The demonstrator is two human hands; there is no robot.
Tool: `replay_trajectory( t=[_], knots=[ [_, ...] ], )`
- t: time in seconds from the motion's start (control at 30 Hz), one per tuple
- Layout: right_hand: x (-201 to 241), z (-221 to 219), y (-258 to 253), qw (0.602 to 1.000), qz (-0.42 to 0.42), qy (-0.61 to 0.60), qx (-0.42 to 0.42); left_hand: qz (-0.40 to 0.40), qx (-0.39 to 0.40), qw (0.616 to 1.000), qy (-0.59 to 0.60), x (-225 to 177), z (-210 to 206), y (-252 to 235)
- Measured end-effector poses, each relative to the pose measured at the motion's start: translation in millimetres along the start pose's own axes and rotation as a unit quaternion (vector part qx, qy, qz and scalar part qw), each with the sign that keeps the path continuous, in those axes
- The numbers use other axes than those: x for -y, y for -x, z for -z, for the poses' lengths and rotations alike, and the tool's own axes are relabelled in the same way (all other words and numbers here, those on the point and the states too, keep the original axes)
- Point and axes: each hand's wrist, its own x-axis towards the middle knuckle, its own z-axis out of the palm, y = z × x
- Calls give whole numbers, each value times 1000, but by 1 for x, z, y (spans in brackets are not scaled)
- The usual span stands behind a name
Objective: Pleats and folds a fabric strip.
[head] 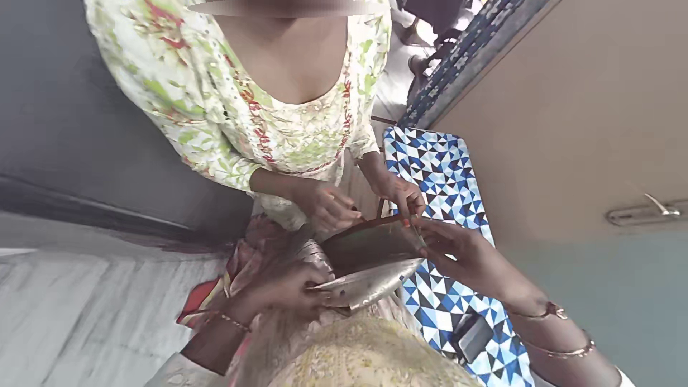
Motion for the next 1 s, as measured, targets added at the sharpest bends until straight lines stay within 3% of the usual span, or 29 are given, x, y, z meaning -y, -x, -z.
replay_trajectory(
  t=[0.1, 0.17, 0.23, 0.3, 0.4, 0.47, 0.53, 0.83, 1.0],
  knots=[
    [-8, -4, 3, 1000, -6, 7, -15, 77, -9, 997, 9, 63, -14, 31],
    [-11, -7, 4, 999, -20, 21, -25, 100, -84, 991, 15, 76, -22, 47],
    [-13, -9, 5, 998, -37, 37, -30, 114, -244, 963, 5, 56, -20, 58],
    [-14, -11, 7, 998, -44, 41, -34, 69, -405, 909, -70, 24, -2, 61],
    [-13, -14, 14, 998, -11, 32, -50, -57, -503, 834, -221, -12, 39, 63],
    [-8, -15, 21, 998, 2, 30, -60, -116, -517, 789, -311, -30, 60, 61],
    [-3, -20, 29, 997, 6, 40, -69, -142, -509, 772, -353, -36, 77, 55],
    [7, -90, 67, 989, 23, 48, -137, -199, -468, 787, -348, -6, 112, -6],
    [14, -129, 81, 986, 15, 4, -168, -246, -461, 788, -326, -17, 115, -42]
  ],
)
